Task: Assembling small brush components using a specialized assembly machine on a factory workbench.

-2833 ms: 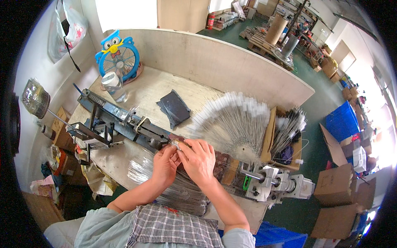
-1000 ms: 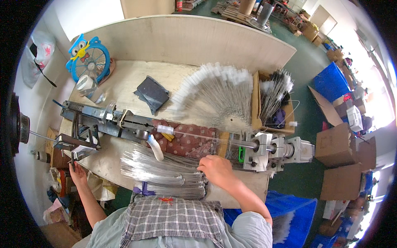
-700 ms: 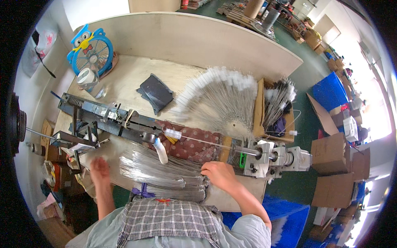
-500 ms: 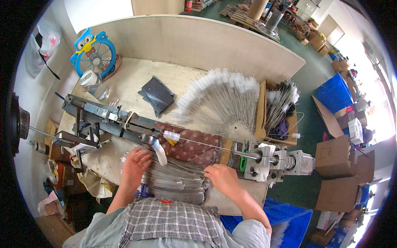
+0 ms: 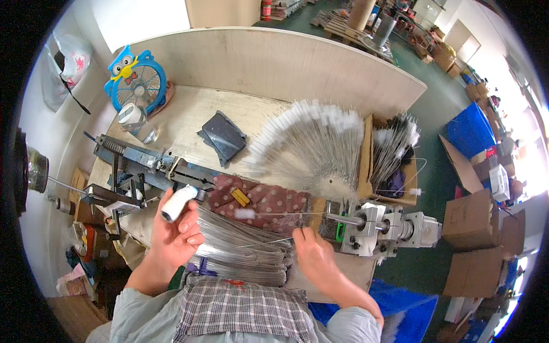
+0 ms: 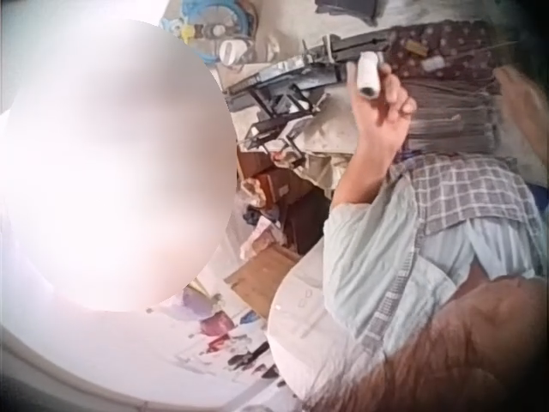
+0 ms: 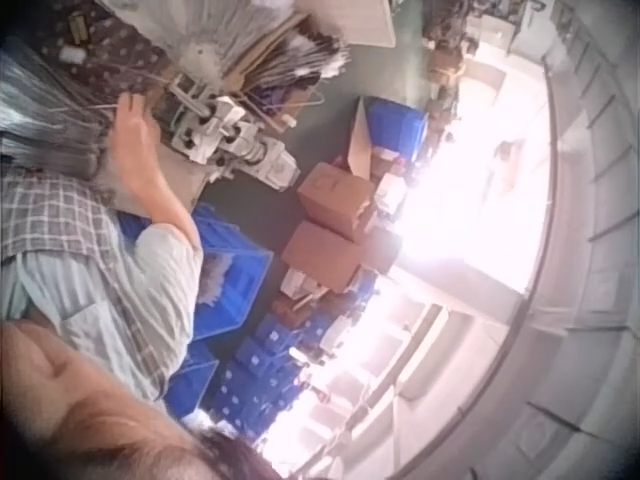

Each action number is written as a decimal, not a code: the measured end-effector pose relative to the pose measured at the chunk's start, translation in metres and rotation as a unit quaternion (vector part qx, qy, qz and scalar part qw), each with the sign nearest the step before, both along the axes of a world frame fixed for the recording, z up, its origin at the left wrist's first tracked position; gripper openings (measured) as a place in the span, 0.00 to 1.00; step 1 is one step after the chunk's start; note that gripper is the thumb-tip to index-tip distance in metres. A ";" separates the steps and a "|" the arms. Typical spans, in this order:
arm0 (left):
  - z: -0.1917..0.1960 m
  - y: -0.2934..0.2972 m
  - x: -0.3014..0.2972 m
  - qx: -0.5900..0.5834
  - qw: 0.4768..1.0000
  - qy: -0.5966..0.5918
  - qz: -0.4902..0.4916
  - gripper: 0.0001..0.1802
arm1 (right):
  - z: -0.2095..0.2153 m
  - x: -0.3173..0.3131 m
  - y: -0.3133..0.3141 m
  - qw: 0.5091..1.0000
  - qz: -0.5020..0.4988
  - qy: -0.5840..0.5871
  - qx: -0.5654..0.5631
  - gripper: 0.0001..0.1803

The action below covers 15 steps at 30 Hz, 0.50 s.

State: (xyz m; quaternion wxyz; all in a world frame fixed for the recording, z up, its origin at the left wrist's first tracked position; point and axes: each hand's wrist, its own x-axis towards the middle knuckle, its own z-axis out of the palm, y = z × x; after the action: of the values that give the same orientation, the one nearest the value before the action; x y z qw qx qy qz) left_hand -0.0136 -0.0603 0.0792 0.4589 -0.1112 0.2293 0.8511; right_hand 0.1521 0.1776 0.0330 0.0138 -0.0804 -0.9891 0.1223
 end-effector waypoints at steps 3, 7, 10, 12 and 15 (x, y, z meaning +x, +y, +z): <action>-0.014 -0.006 0.015 -0.093 0.993 0.052 0.052 0.25 | 0.027 0.006 0.010 0.995 0.016 0.004 0.103 0.12; -0.023 0.000 0.022 -0.174 0.964 0.147 -0.140 0.17 | 0.077 0.018 0.052 0.965 -0.039 0.122 0.228 0.14; -0.023 0.027 0.022 -0.072 0.913 0.311 -0.252 0.13 | 0.100 0.013 0.066 0.961 -0.111 0.221 0.125 0.11; -0.029 0.066 0.025 -0.127 0.834 0.481 -0.239 0.15 | 0.094 0.006 0.067 0.968 -0.078 0.227 0.080 0.09; -0.043 0.133 0.033 -0.227 0.645 0.725 -0.084 0.12 | 0.075 -0.015 0.058 0.977 -0.060 0.204 -0.002 0.07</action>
State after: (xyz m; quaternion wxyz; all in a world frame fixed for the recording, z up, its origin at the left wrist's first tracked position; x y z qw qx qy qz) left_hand 0.0192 0.0727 0.0362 0.1760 0.4608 0.6830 0.5387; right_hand 0.1373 0.2357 0.1078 0.2227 -0.1129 -0.9585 0.1375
